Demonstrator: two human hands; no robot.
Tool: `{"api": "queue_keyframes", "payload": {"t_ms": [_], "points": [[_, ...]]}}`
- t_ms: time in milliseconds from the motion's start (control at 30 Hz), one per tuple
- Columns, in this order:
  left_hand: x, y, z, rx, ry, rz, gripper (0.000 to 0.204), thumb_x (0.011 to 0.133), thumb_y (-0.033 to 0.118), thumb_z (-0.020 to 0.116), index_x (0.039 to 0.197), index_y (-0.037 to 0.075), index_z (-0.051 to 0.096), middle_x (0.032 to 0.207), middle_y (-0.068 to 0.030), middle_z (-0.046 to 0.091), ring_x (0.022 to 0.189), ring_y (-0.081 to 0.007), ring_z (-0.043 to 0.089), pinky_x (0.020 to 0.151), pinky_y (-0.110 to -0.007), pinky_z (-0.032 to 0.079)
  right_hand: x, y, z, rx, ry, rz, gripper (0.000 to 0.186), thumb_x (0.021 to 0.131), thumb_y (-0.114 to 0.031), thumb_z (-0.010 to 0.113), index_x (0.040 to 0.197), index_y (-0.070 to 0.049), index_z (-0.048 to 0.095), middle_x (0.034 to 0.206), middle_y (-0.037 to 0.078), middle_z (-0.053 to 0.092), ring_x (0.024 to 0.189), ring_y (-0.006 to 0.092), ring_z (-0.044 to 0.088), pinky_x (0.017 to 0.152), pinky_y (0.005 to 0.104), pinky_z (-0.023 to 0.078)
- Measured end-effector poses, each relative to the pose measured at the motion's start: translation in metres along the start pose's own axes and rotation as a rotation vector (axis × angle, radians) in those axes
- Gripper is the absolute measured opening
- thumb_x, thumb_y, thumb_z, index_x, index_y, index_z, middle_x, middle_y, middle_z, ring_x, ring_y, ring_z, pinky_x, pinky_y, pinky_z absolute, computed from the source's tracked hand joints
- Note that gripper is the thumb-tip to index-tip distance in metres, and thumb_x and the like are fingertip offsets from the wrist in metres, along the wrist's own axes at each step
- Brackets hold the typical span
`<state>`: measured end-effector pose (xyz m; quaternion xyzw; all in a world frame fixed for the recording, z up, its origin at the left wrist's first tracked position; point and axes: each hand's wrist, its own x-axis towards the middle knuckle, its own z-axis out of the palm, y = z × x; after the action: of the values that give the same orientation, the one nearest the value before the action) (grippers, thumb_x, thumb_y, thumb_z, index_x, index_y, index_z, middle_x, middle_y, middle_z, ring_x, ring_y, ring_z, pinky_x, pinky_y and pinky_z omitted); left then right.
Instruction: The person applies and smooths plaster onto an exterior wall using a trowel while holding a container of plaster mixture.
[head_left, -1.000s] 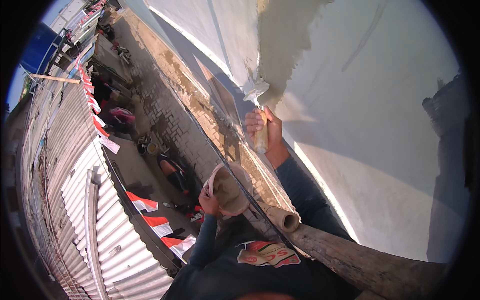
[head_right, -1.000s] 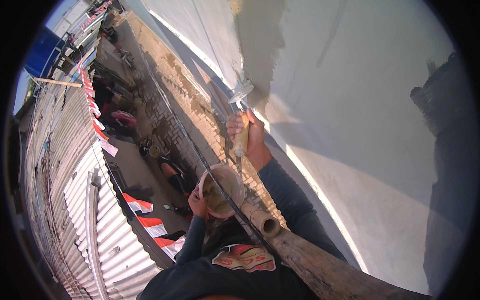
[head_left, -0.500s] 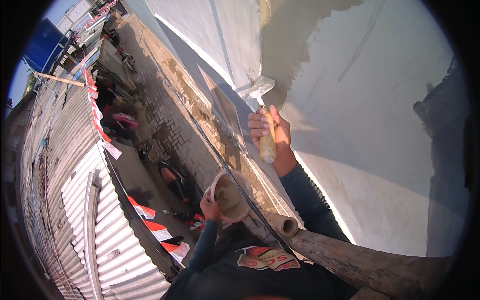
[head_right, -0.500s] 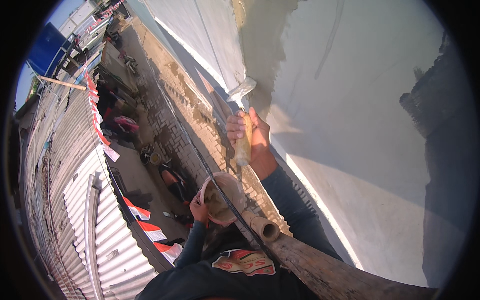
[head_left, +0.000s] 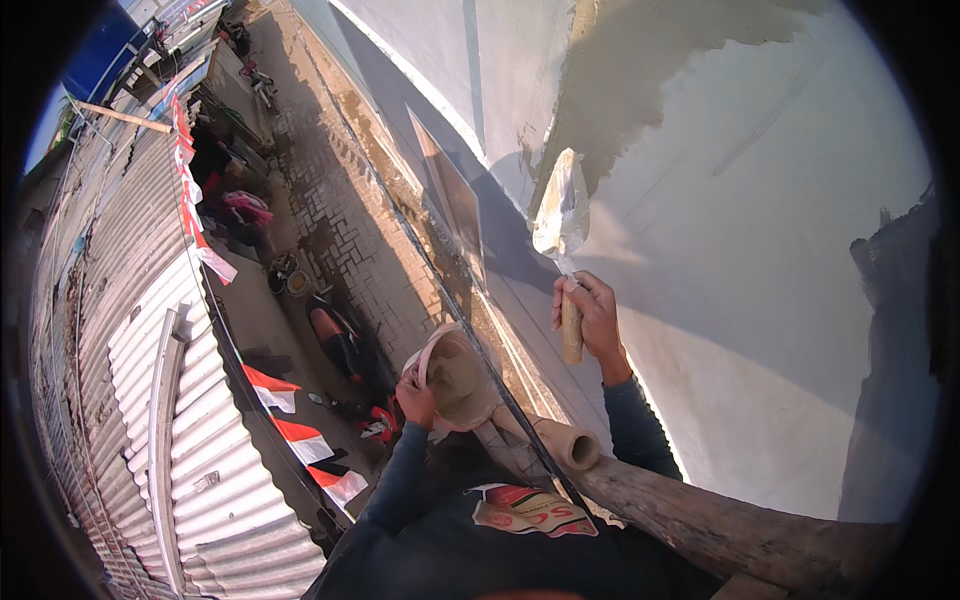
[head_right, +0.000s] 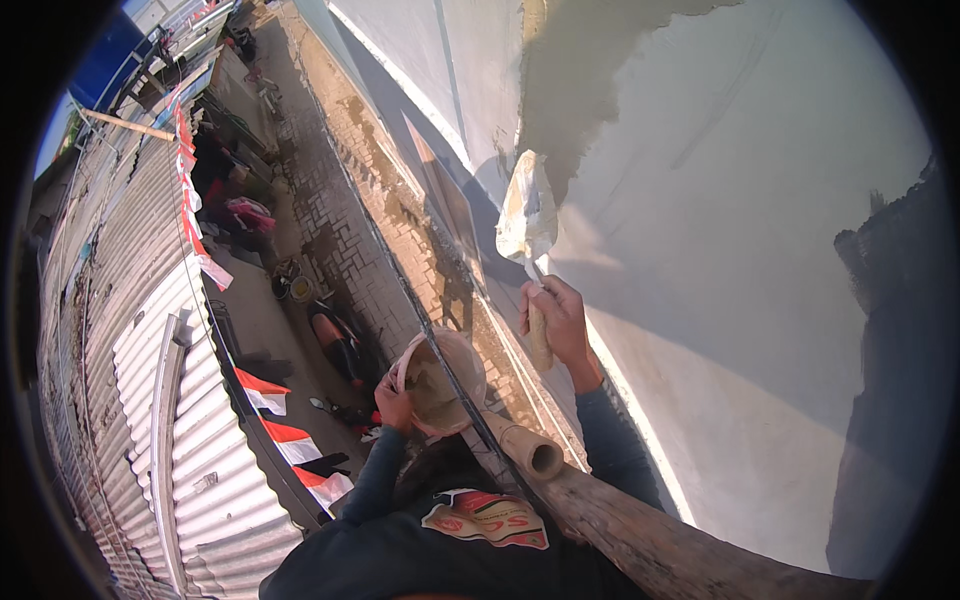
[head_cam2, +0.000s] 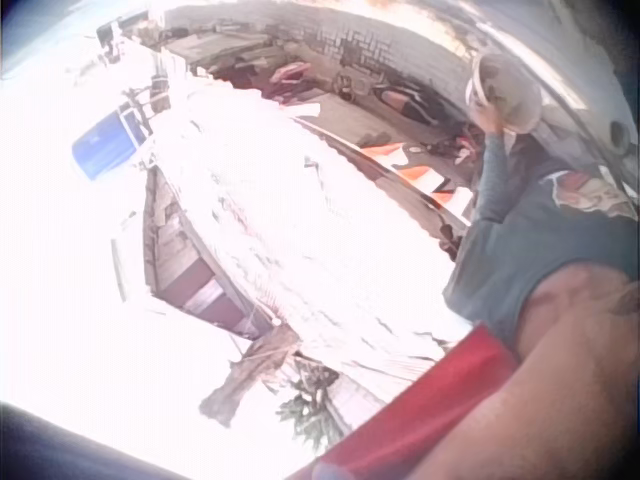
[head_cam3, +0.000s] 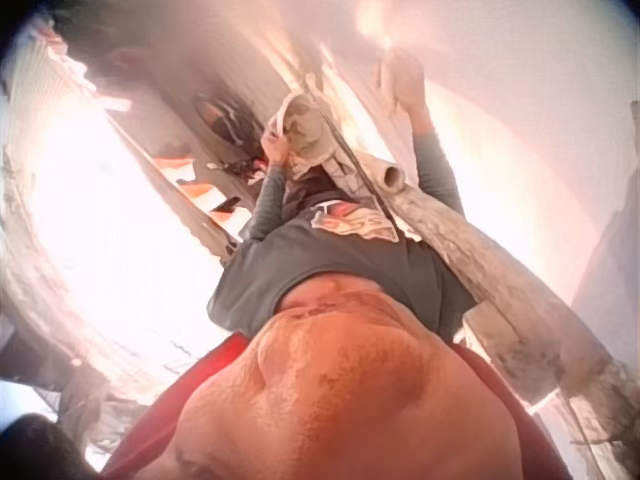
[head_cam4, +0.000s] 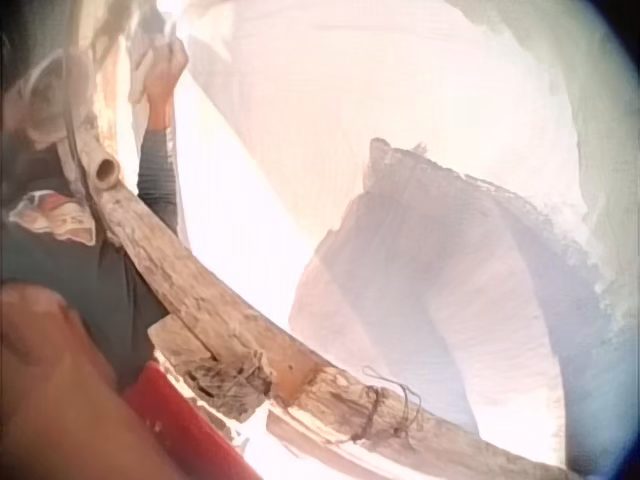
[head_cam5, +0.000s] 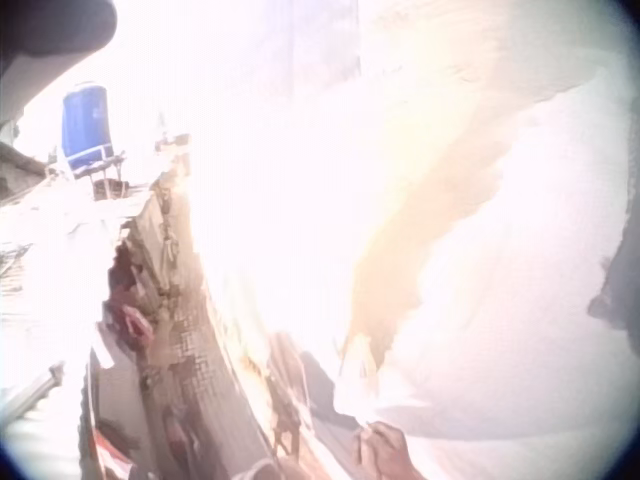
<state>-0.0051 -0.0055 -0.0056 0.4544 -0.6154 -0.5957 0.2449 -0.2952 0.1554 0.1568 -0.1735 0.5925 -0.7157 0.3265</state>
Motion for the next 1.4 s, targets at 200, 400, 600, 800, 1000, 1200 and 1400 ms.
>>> {"api": "queue_keyframes", "payload": {"t_ms": [200, 400, 600, 800, 1000, 1200, 1400], "points": [[-0.001, -0.013, -0.005, 0.031, 0.04, 0.032, 0.045, 0.073, -0.011, 0.055, 0.117, -0.005, 0.064, 0.106, -0.0047, 0.068, 0.095, -0.0122, 0.061, 0.086, -0.027, 0.048, 0.026, 0.013, 0.0, -0.695, 0.31, -0.25, 0.024, 0.093, -0.019, 0.061, 0.096, 0.005, 0.059, 0.065, 0.01, 0.057, 0.056, 0.0154, 0.053, 0.054, 0.0317, 0.044], [-0.001, 0.002, 0.0, 0.019, 0.061, 0.038, 0.039, 0.077, -0.005, 0.062, 0.116, -0.004, 0.065, 0.107, -0.007, 0.069, 0.096, -0.0136, 0.062, 0.087, -0.028, 0.048, 0.048, 0.01, 0.0, -0.634, 0.375, -0.263, 0.027, 0.093, -0.02, 0.061, 0.098, 0.006, 0.058, 0.064, 0.014, 0.055, 0.056, 0.0194, 0.05, 0.056, 0.0358, 0.043], [-0.001, -0.003, -0.002, -0.03, 0.042, 0.049, 0.037, 0.077, -0.002, 0.067, 0.113, -0.004, 0.066, 0.105, -0.0082, 0.07, 0.094, -0.0138, 0.063, 0.086, -0.03, 0.049, 0.054, 0.003, -0.004, -0.776, 0.397, -0.29, 0.028, 0.092, -0.022, 0.061, 0.092, 0.005, 0.059, 0.066, 0.021, 0.054, 0.056, 0.0277, 0.051, 0.057, 0.0395, 0.043], [0.0, 0.001, 0.0, -0.033, 0.041, 0.034, 0.038, 0.074, -0.004, 0.064, 0.112, -0.004, 0.066, 0.099, -0.0064, 0.071, 0.089, -0.0121, 0.063, 0.082, -0.029, 0.049, 0.065, 0.001, -0.01, -0.939, 0.355, -0.201, 0.029, 0.089, -0.022, 0.062, 0.086, 0.006, 0.059, 0.072, 0.026, 0.058, 0.062, 0.042, 0.054, 0.06, 0.044, 0.044], [0.0, -0.003, 0.0, 0.013, 0.048, 0.041, 0.041, 0.071, -0.009, 0.059, 0.111, -0.005, 0.066, 0.1, -0.006, 0.07, 0.089, -0.012, 0.061, 0.082, -0.028, 0.049, 0.048, -0.015, 0.002, -0.878, 0.349, -0.142, 0.027, 0.088, -0.02, 0.063, 0.081, 0.006, 0.06, 0.073, 0.027, 0.058, 0.067, 0.0439, 0.056, 0.063, 0.0455, 0.045], [0.007, -0.021, -0.002, 0.025, 0.067, 0.083, 0.037, 0.07, -0.008, 0.053, 0.104, -0.005, 0.067, 0.093, -0.0092, 0.071, 0.081, -0.0124, 0.06, 0.077, -0.029, 0.049, 0.048, -0.055, 0.01, -0.96, 0.407, -0.333, 0.028, 0.089, -0.019, 0.064, 0.082, 0.007, 0.057, 0.065, 0.023, 0.051, 0.057, 0.0315, 0.041, 0.058, 0.0397, 0.042], [0.005, -0.017, 0.001, 0.06, 0.029, 0.089, 0.043, 0.069, -0.009, 0.053, 0.109, -0.005, 0.067, 0.096, -0.0075, 0.07, 0.085, -0.0129, 0.061, 0.081, -0.028, 0.049, 0.044, -0.065, 0.014, -0.88, 0.403, -0.436, 0.028, 0.088, -0.019, 0.064, 0.08, 0.007, 0.057, 0.064, 0.023, 0.051, 0.056, 0.0314, 0.039, 0.057, 0.0404, 0.041]]}}
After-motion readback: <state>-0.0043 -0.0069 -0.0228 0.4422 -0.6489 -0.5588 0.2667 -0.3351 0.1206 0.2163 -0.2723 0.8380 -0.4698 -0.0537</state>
